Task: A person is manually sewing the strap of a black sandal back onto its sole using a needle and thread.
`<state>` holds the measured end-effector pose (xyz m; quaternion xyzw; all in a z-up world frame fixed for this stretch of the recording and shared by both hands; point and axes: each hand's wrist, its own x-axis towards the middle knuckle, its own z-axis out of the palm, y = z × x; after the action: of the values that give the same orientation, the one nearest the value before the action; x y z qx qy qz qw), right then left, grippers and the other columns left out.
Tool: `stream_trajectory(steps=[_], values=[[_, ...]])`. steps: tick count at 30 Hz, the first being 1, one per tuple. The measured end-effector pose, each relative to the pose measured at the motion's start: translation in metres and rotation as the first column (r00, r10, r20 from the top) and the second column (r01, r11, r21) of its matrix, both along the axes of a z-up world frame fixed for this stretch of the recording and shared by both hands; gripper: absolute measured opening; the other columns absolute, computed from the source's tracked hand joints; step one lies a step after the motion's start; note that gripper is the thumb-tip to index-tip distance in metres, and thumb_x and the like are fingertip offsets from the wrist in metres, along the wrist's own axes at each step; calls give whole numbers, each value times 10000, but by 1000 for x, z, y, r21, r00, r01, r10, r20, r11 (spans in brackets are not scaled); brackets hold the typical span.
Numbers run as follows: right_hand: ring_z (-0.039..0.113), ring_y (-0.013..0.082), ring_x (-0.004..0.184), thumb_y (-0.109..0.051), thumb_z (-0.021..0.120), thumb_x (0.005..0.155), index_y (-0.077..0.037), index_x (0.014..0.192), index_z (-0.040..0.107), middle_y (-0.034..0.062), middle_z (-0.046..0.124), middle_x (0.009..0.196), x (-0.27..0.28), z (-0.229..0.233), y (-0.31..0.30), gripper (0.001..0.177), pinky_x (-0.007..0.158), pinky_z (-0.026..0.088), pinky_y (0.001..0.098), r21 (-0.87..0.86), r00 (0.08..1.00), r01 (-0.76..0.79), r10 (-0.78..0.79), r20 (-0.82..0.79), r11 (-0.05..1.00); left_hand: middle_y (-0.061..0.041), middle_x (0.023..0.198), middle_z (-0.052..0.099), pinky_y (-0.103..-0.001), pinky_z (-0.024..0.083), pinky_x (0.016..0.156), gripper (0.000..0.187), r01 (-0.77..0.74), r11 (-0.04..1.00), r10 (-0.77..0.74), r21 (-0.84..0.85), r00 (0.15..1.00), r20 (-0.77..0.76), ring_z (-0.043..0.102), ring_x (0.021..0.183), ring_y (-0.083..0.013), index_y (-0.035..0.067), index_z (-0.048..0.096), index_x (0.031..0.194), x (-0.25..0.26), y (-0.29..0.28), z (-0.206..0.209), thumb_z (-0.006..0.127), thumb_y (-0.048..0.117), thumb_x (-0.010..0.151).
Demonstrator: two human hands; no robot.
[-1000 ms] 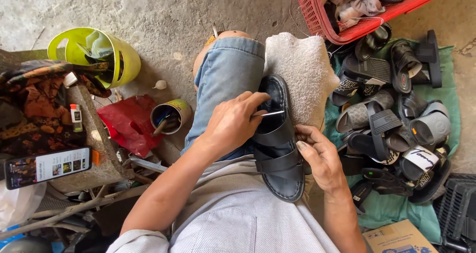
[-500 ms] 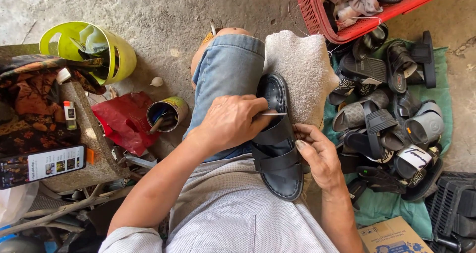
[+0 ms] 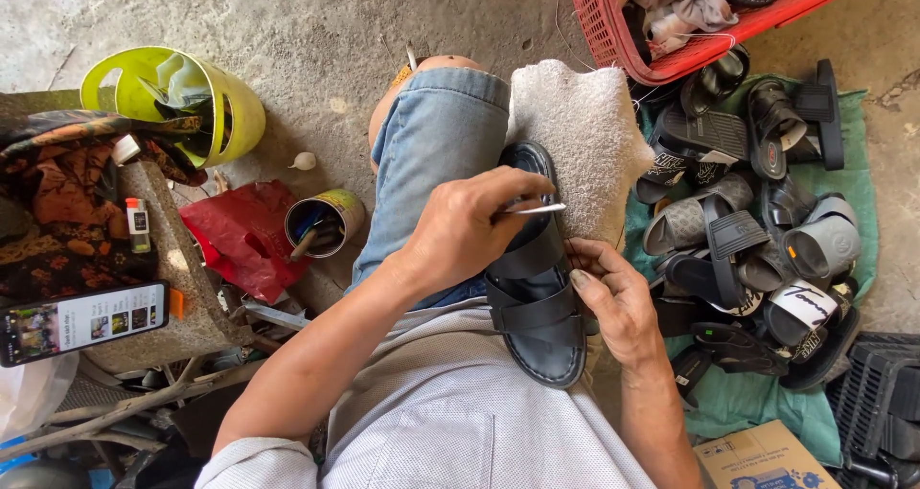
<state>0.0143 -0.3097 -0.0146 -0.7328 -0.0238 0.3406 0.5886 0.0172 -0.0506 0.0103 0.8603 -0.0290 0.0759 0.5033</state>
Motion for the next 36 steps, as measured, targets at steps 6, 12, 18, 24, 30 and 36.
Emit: stream_trajectory(steps=[6,12,18,24,30,36], values=[[585,158,999,-212,611,972,28,1353,625,162,715,1014,-1,2,1,451,857,547,399,11,1000,22,-22,-14,1000,-19,637,661,-268,516,519,109,23,759,-255,-650,930,-265,583,564,-103,103,680,1060,3,7,-5,596,165,1028],[602,159,983,-214,610,971,26,1360,617,168,720,1028,1,0,0,457,861,546,397,36,999,25,-24,-40,999,-68,645,656,-410,543,498,120,179,955,-138,236,974,-178,675,573,-299,129,564,1037,-4,6,-14,632,105,942],[589,149,967,-220,602,972,30,1346,625,170,718,1015,3,1,1,451,852,554,395,4,1000,0,0,-16,1000,-28,705,588,-336,540,526,90,132,884,-125,447,991,-46,636,705,-246,164,524,965,-8,7,-16,612,153,951],[602,93,844,-211,585,965,-34,1431,580,160,727,1077,-1,8,6,498,645,522,261,7,1000,-4,4,19,1000,-30,672,586,-359,551,532,63,156,901,-111,404,985,-134,634,697,-256,185,497,1010,-9,7,-16,546,154,987],[586,148,811,-84,492,1018,-226,1606,339,196,512,1490,9,44,24,624,582,491,305,-220,853,-192,274,444,956,-23,559,554,-404,515,476,95,126,985,-87,118,953,-291,608,546,-290,198,505,1101,-6,8,-6,524,158,1017],[651,116,713,110,589,745,-166,1393,612,158,438,1578,25,75,45,704,688,594,278,-498,661,-324,569,489,805,-26,689,597,-239,463,540,127,-77,780,-259,-621,863,-433,557,626,-84,42,576,1127,6,12,11,597,94,1012]])
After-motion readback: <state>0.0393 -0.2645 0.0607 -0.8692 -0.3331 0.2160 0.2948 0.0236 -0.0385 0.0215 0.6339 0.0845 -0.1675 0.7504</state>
